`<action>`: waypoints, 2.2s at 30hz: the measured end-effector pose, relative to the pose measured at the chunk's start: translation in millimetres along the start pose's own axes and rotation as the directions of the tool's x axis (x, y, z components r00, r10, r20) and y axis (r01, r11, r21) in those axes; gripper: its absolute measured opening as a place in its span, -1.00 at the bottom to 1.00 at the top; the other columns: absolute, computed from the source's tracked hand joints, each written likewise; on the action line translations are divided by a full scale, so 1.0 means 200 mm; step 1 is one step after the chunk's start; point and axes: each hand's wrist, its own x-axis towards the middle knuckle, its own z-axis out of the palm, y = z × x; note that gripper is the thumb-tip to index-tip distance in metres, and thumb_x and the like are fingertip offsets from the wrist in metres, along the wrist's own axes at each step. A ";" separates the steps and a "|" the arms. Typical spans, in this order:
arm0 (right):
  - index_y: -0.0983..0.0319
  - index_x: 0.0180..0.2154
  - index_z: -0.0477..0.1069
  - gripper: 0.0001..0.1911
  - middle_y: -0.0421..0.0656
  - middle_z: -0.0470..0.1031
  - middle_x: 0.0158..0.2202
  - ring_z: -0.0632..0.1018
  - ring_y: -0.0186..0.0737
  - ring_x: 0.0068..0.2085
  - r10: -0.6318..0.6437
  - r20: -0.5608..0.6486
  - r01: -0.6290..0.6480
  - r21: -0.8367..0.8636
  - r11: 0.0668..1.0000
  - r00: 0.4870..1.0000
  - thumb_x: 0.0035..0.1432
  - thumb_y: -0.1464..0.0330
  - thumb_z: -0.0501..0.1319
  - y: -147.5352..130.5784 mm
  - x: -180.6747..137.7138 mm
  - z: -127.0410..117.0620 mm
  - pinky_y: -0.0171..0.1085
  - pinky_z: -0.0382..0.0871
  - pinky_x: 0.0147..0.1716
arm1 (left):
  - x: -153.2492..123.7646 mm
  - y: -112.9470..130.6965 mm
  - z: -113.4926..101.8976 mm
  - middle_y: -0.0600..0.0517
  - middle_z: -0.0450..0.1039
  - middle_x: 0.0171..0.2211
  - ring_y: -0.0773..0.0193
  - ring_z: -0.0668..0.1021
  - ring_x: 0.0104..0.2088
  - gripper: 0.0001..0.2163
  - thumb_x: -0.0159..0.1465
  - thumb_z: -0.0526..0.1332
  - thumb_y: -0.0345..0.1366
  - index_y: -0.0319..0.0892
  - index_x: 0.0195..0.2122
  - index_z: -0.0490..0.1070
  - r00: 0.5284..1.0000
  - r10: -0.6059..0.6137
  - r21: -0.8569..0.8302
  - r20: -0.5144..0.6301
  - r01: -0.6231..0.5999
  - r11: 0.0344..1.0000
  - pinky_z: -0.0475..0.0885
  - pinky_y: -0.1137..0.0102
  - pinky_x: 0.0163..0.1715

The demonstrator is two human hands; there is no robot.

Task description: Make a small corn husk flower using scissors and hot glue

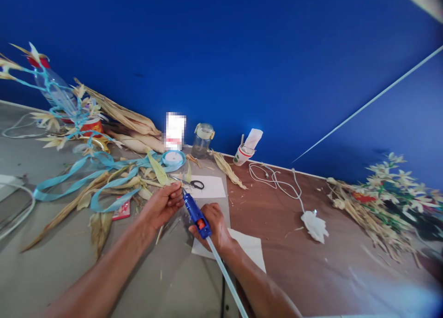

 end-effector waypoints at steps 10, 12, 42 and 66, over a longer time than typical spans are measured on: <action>0.20 -0.48 0.16 -0.81 -0.21 0.28 -0.52 0.33 -0.27 -0.47 0.116 -0.002 -0.116 -0.079 0.990 0.993 0.06 0.27 0.13 -0.02 0.00 -0.04 -0.23 0.17 -0.33 | 0.01 0.02 -0.01 0.27 0.03 -0.74 0.58 0.07 -0.77 -0.74 0.09 0.27 -0.38 -0.22 -0.61 0.17 0.997 0.047 -0.033 -0.057 -0.049 0.998 0.17 0.56 -0.69; 0.21 -0.45 0.20 -0.84 -0.19 0.31 -0.47 0.34 -0.26 -0.44 0.170 -0.003 -0.169 -0.132 0.977 0.985 0.03 0.29 0.15 -0.01 0.00 -0.07 -0.23 0.16 -0.32 | 0.01 0.02 0.00 0.27 0.04 -0.74 0.58 0.08 -0.77 -0.73 0.06 0.29 -0.37 -0.22 -0.62 0.17 0.993 0.077 -0.002 -0.086 -0.077 0.997 0.16 0.56 -0.70; 0.19 -0.14 0.43 -0.71 -0.07 0.43 -0.15 0.46 -0.14 -0.16 0.363 0.334 -0.347 -0.110 0.932 0.870 0.02 0.38 0.22 0.14 0.05 -0.41 -0.19 0.29 -0.15 | 0.00 -0.04 0.04 0.22 0.13 -0.70 0.53 0.14 -0.69 -0.76 -0.10 0.36 -0.19 -0.26 -0.55 0.41 0.919 0.344 0.367 -0.195 -0.257 0.894 0.06 0.53 -0.66; 0.25 -0.47 0.47 -0.90 -0.26 0.44 -0.52 0.38 -0.35 -0.47 0.534 0.248 -0.588 0.366 0.721 0.809 -0.04 0.36 0.20 0.03 0.37 -0.07 -0.37 0.21 -0.43 | 0.02 -0.06 0.00 0.18 0.09 -0.72 0.48 0.11 -0.67 -0.76 -0.01 0.30 -0.16 -0.23 -0.64 0.39 0.979 0.201 0.624 -0.033 -0.137 0.769 -0.04 0.50 -0.66</action>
